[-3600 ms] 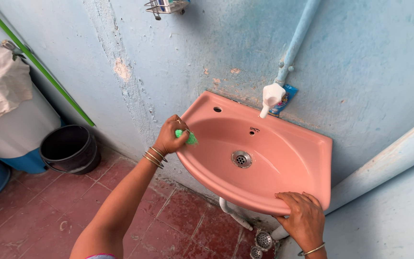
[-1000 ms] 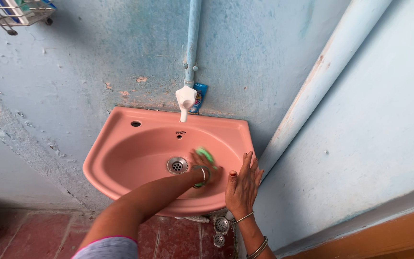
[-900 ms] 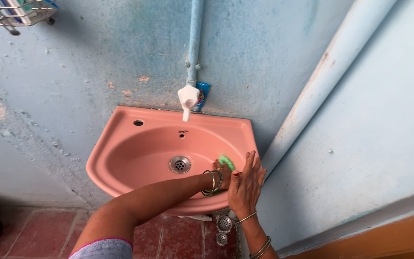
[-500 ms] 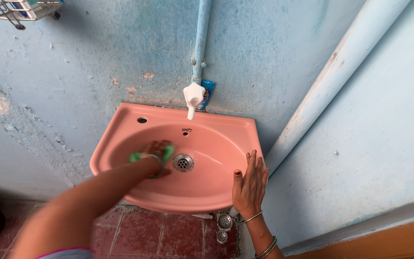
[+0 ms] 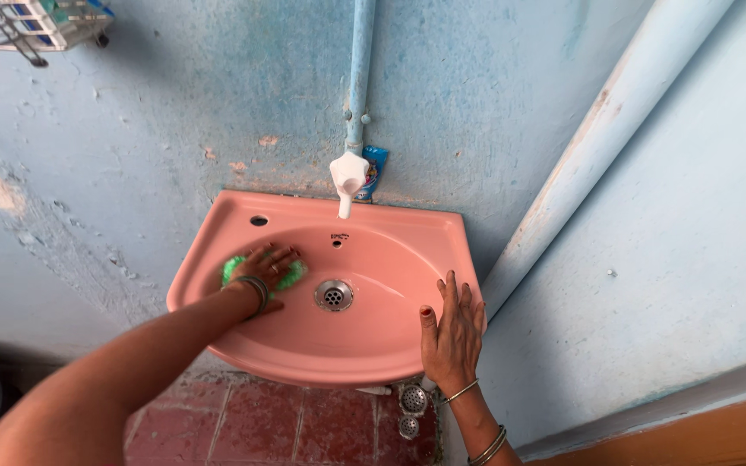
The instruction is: The person scrubs a pink wall-mounted sink with a green sponge, repeatedly wiping the basin, rim, and drain area. The person uses both hands to scrub different sections of the sink surface throughout the clip.
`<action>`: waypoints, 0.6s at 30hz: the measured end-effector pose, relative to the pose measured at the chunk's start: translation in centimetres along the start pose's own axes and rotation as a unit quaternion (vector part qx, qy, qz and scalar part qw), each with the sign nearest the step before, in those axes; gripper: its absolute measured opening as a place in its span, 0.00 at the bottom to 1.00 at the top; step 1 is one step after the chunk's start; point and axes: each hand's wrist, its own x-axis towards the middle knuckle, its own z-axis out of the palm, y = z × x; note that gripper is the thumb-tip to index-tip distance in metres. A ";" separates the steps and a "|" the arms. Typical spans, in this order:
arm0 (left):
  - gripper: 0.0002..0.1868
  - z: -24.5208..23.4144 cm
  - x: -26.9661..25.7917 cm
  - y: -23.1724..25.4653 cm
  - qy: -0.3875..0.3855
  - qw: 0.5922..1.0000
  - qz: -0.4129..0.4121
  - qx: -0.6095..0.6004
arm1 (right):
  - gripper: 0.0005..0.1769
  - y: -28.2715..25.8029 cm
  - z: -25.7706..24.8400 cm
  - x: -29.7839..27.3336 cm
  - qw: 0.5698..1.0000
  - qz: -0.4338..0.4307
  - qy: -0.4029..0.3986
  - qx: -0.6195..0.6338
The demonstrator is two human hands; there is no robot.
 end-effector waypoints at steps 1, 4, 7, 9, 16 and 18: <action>0.49 0.0 -0.4 -0.4 -0.008 1.000 -0.005 0.007 | 0.47 0.2 0.1 0.1 1.000 -0.007 0.009 -0.012; 0.46 -0.2 -3.3 -2.6 0.028 0.999 0.001 0.046 | 0.45 0.6 0.3 0.6 0.999 -0.023 0.018 -0.036; 0.31 -0.4 -7.2 -5.0 0.033 0.996 0.062 -0.058 | 0.44 0.6 0.0 0.5 0.999 -0.015 0.002 -0.039; 0.26 -0.1 -9.5 -5.1 0.067 0.982 0.040 -0.170 | 0.43 0.4 -0.1 0.3 1.000 -0.007 -0.005 -0.028; 0.33 -1.3 -14.3 2.8 0.226 0.875 -0.044 -0.425 | 0.37 1.5 0.4 0.7 0.994 0.013 -0.085 -0.071; 0.37 -4.1 -14.8 7.5 0.152 0.869 -0.031 -0.469 | 0.35 1.4 0.3 1.0 0.989 0.004 -0.104 -0.102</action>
